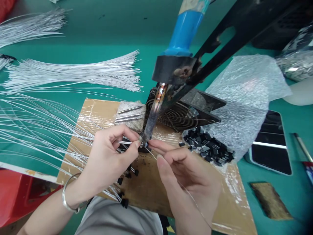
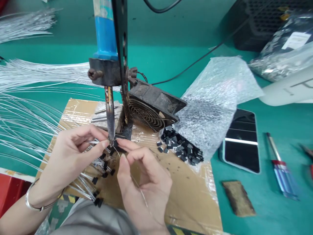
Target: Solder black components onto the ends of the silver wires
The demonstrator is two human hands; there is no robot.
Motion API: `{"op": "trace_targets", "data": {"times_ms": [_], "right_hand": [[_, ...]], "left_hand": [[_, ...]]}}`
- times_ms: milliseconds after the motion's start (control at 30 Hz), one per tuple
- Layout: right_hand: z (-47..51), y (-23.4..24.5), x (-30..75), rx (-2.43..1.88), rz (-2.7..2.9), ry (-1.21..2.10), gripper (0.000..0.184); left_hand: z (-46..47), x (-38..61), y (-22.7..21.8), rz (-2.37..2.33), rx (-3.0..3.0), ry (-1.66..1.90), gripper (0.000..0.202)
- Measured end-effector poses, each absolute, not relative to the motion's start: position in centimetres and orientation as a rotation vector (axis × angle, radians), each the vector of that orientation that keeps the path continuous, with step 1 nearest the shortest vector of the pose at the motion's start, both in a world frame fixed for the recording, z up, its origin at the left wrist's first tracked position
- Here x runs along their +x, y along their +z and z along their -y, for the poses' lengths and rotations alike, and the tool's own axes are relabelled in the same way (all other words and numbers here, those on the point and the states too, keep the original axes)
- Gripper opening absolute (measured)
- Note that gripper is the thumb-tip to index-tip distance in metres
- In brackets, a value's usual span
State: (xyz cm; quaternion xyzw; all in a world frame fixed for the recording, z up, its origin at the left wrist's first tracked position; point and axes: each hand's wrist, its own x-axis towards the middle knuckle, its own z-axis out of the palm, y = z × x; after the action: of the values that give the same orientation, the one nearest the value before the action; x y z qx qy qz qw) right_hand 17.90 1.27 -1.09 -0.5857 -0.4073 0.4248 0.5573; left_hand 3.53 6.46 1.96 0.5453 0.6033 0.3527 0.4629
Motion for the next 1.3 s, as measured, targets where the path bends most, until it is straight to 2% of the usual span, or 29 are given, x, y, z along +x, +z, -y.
{"op": "trace_targets", "data": {"times_ms": [1300], "right_hand": [[-1.06,-0.70,17.61,-1.387,0.926,1.025,0.021]], "left_hand": [[-6.38,3.56,2.02,-1.451,1.353,0.919,0.012]]}}
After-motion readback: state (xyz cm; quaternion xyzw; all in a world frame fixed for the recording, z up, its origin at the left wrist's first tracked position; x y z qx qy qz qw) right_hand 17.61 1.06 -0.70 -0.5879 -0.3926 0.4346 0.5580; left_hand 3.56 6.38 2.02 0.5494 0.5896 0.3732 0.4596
